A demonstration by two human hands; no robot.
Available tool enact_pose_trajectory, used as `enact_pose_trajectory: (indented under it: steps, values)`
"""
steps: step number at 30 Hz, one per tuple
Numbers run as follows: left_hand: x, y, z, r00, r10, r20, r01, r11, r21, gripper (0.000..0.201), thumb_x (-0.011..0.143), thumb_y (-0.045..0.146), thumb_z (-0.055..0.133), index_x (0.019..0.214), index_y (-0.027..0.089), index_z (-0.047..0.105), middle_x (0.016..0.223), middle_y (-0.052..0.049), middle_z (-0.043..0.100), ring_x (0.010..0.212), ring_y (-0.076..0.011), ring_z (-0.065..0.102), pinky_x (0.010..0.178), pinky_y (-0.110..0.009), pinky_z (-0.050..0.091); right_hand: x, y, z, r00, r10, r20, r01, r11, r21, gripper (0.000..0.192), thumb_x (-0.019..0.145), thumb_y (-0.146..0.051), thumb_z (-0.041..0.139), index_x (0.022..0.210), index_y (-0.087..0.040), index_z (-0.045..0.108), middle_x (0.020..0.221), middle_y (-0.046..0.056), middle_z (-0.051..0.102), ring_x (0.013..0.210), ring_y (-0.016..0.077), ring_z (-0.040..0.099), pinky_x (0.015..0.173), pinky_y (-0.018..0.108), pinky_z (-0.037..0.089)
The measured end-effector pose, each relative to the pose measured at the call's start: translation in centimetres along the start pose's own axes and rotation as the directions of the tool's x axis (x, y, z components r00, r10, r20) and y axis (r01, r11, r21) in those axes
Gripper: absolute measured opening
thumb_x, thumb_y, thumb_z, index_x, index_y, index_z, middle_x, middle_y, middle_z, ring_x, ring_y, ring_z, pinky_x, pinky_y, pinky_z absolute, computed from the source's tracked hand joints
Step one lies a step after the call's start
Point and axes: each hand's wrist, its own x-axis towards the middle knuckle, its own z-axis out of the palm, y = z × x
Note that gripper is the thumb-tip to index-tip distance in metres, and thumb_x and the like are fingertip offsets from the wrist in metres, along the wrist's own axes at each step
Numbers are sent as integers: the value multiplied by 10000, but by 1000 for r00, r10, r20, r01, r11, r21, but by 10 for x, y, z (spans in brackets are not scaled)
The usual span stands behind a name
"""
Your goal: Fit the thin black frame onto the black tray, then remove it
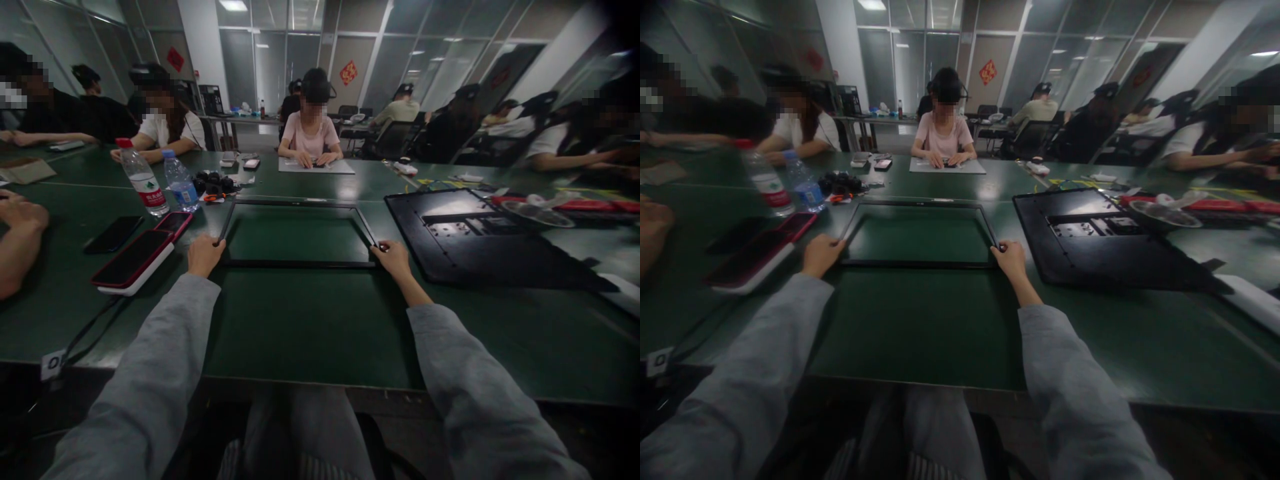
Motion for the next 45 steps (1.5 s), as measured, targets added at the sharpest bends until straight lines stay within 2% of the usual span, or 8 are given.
enact_pose_trajectory:
  steps: [7,15,20,24,31,38,42,45]
  values:
    - [-2,5,-4,998,-50,31,51,997,-52,331,939,467,639,945,207,844,1159,-208,697,1159,-432,651,990,-507,495,1,0,3,1000,3,15,-2,999,-42,378,815,-372,743,1069,-99,802,958,146,710,922,290,676,927,439,536]
    - [0,10,-5,992,-106,68,101,992,72,424,974,464,585,1230,213,811,1328,-172,703,1204,-361,667,994,-430,535,5,5,8,997,-58,50,61,997,-43,393,887,-367,659,1147,-107,799,989,163,732,1028,320,710,1001,462,537]
    - [1,9,-6,994,-79,72,71,992,106,441,986,465,567,1249,202,803,1352,-170,708,1221,-363,674,985,-438,553,4,7,9,990,-108,89,119,986,-121,514,870,-290,608,1306,-66,762,1169,215,718,1142,347,678,1048,466,523]
    - [2,8,-7,995,-63,73,56,994,98,451,978,458,571,1260,188,799,1350,-179,709,1217,-373,678,979,-457,562,4,8,10,991,-102,90,115,982,-148,542,894,-296,566,1350,-63,744,1213,223,695,1159,352,661,1051,475,517]
    - [5,2,0,999,-31,30,29,997,71,414,951,463,600,1189,202,817,1288,-179,722,1138,-369,699,925,-461,581,5,9,14,992,-112,52,118,982,-147,517,873,-302,561,1296,-91,771,1132,203,689,1108,351,653,1026,502,519]
    - [6,2,1,998,-45,38,43,998,53,423,962,466,604,1222,194,799,1325,-190,700,1193,-384,682,975,-485,566,7,13,16,992,-125,32,128,985,-116,479,870,-303,575,1255,-108,782,1099,192,678,1100,359,642,1034,533,517]
    - [4,4,0,999,-31,24,30,998,49,390,962,457,597,1155,196,814,1289,-187,706,1146,-382,690,953,-493,568,9,16,20,989,-145,-3,144,988,-46,411,850,-271,587,1176,-115,784,1059,176,666,1113,347,626,1063,550,503]
    - [1,9,-1,999,-15,-33,15,1000,22,376,960,452,591,1128,200,813,1248,-180,712,1095,-375,698,926,-496,571,11,14,20,987,-153,-52,156,986,52,384,828,-242,587,1139,-105,766,1035,168,653,1095,327,624,1084,546,495]
